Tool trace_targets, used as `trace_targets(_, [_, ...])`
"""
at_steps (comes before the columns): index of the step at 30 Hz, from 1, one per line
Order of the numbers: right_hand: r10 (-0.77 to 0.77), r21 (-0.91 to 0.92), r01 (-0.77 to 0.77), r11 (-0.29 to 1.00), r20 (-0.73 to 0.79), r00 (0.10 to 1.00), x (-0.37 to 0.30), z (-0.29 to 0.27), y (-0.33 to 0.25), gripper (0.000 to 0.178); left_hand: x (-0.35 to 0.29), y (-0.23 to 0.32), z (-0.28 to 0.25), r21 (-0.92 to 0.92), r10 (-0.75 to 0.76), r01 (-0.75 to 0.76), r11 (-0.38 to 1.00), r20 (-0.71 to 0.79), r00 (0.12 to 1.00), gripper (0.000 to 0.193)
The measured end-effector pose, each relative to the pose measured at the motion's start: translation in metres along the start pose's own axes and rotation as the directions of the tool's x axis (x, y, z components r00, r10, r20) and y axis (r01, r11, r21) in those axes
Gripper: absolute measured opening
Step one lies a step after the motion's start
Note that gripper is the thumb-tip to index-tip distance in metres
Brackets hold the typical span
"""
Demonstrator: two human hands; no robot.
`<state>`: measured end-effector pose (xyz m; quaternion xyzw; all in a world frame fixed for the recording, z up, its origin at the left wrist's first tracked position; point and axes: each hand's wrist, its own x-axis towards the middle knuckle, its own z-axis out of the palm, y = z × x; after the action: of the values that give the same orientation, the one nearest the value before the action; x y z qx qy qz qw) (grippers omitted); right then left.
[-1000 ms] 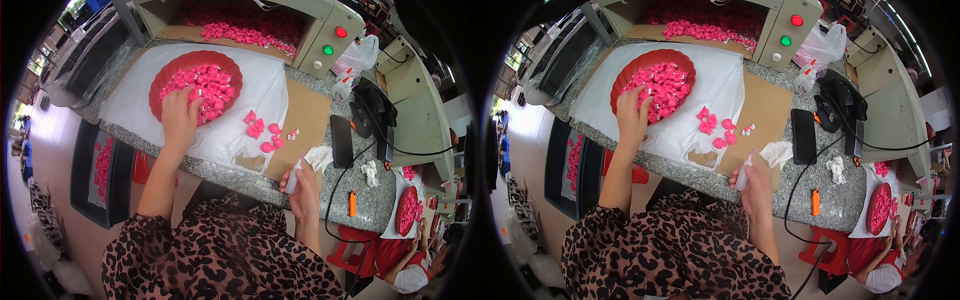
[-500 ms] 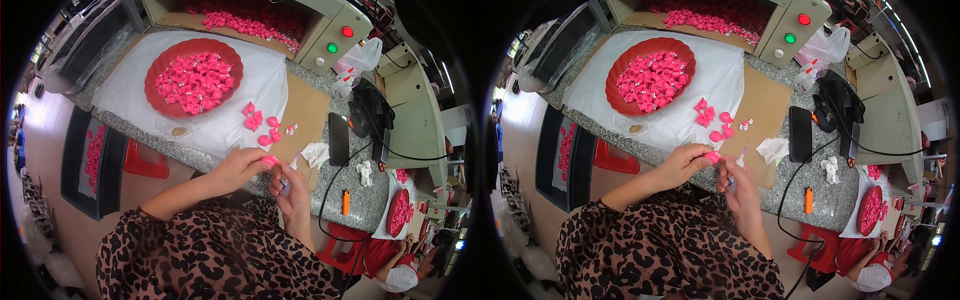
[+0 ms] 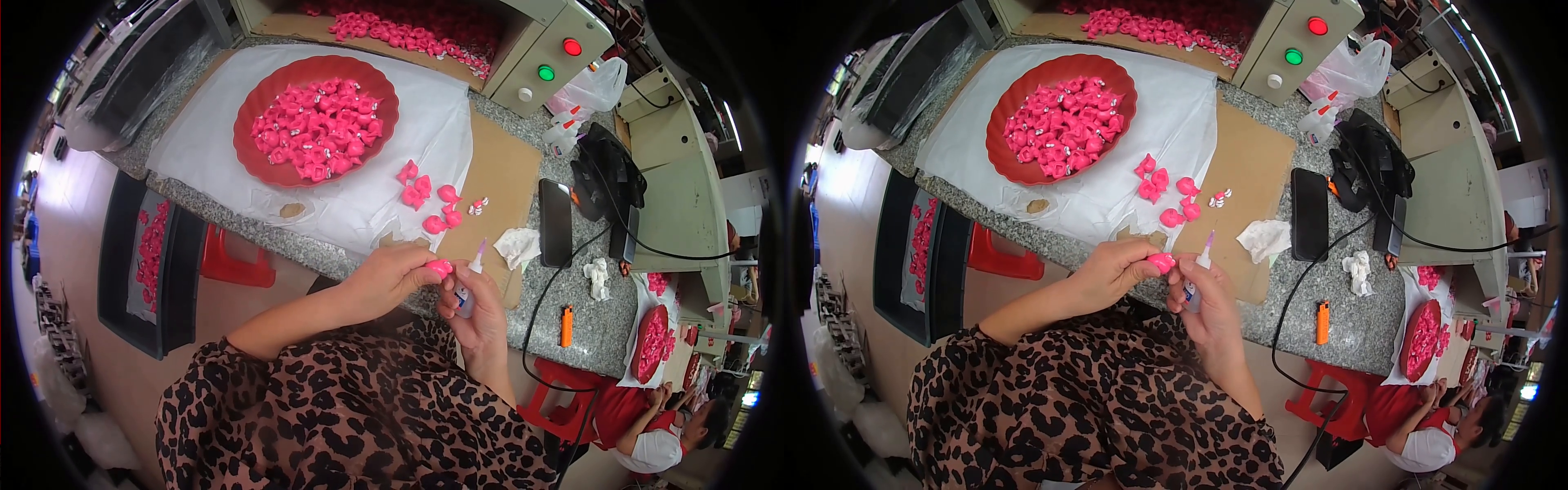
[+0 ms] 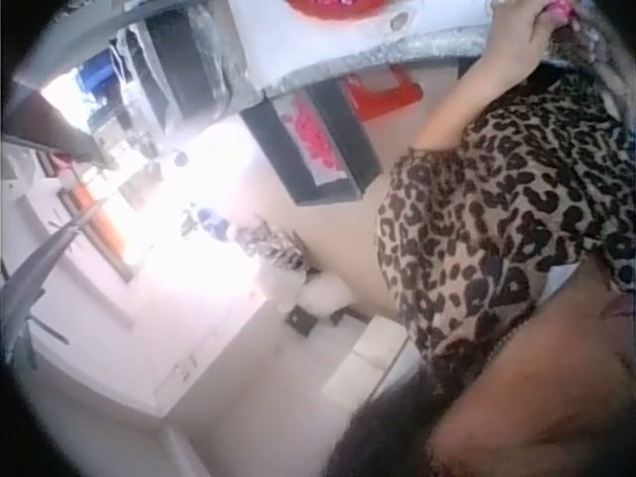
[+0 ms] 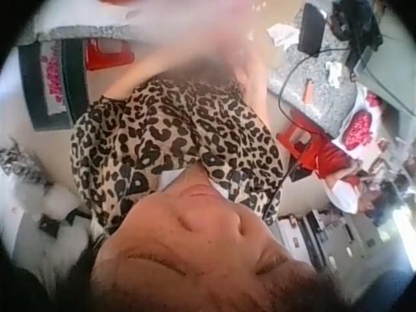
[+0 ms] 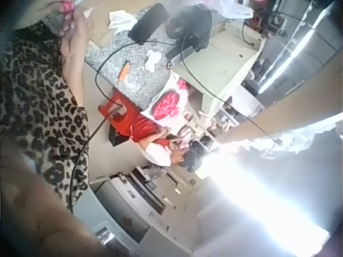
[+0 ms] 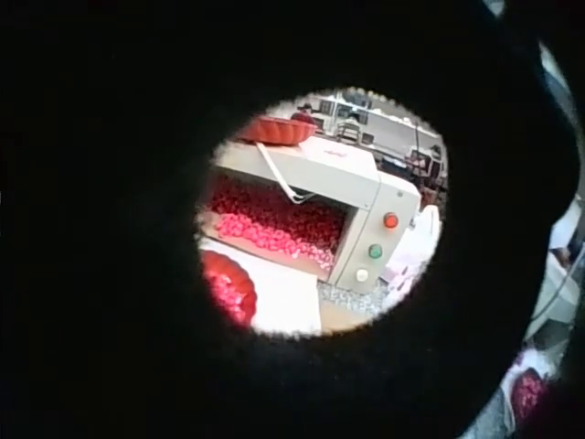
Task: The person applies glue from a bottle to attach small components to pink toy parts by hand and retrieves more parts from an oven machine onto the table.
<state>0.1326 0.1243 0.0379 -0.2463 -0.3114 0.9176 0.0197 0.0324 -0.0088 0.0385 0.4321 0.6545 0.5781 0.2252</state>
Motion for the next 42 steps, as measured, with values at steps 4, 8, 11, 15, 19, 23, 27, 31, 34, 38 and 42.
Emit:
trace_targets(4, [0.004, -0.002, -0.004, 1.000, 0.001, 1.000, 0.000, 0.001, 0.001, 0.012, 0.000, -0.002, 0.000, -0.041, -0.006, 0.006, 0.999, -0.004, 1.000, 0.014])
trace_targets(8, [0.020, -0.009, -0.020, 1.000, 0.000, 1.000, -0.001, 0.003, 0.001, 0.012, -0.003, -0.003, 0.000, -0.046, -0.039, 0.039, 0.998, -0.010, 0.999, 0.016])
trace_targets(11, [0.023, -0.014, -0.023, 1.000, -0.008, 1.000, -0.001, 0.003, 0.002, 0.011, -0.002, 0.000, 0.000, -0.143, -0.090, 0.090, 0.986, 0.006, 0.996, 0.017])
trace_targets(15, [0.024, -0.015, -0.024, 1.000, 0.000, 1.000, -0.001, 0.003, 0.002, 0.010, -0.002, 0.003, -0.002, -0.193, -0.164, 0.170, 0.966, 0.047, 0.985, 0.020])
trace_targets(19, [0.026, -0.040, -0.026, 0.999, 0.000, 1.000, -0.002, 0.006, 0.001, 0.009, -0.003, 0.001, -0.002, -0.211, -0.184, 0.193, 0.958, 0.062, 0.981, 0.023])
trace_targets(23, [0.037, -0.038, -0.037, 0.999, -0.010, 0.999, -0.003, 0.006, 0.002, 0.010, -0.003, -0.001, -0.003, -0.287, -0.221, 0.242, 0.927, 0.104, 0.970, 0.024])
trace_targets(27, [0.020, -0.058, -0.023, 0.998, -0.060, 0.998, -0.002, 0.008, 0.002, 0.011, -0.002, 0.001, -0.003, -0.302, -0.252, 0.287, 0.909, 0.148, 0.956, 0.022])
trace_targets(31, [-0.063, -0.166, 0.047, 0.985, -0.092, 0.994, 0.000, 0.005, 0.007, 0.015, -0.003, -0.001, -0.002, -0.339, -0.306, 0.350, 0.873, 0.176, 0.935, 0.019])
trace_targets(34, [-0.092, -0.194, 0.070, 0.979, -0.104, 0.990, 0.002, 0.004, 0.010, 0.017, -0.004, -0.005, -0.003, -0.415, -0.404, 0.479, 0.773, 0.259, 0.877, 0.022])
trace_targets(38, [-0.098, -0.231, 0.075, 0.970, -0.089, 0.991, 0.002, 0.003, 0.010, 0.018, -0.006, -0.007, -0.004, -0.472, -0.389, 0.477, 0.741, 0.277, 0.879, 0.024])
trace_targets(42, [-0.096, -0.233, 0.073, 0.970, -0.088, 0.991, 0.001, 0.004, 0.010, 0.018, -0.007, -0.010, -0.004, -0.482, -0.381, 0.467, 0.741, 0.272, 0.884, 0.023])
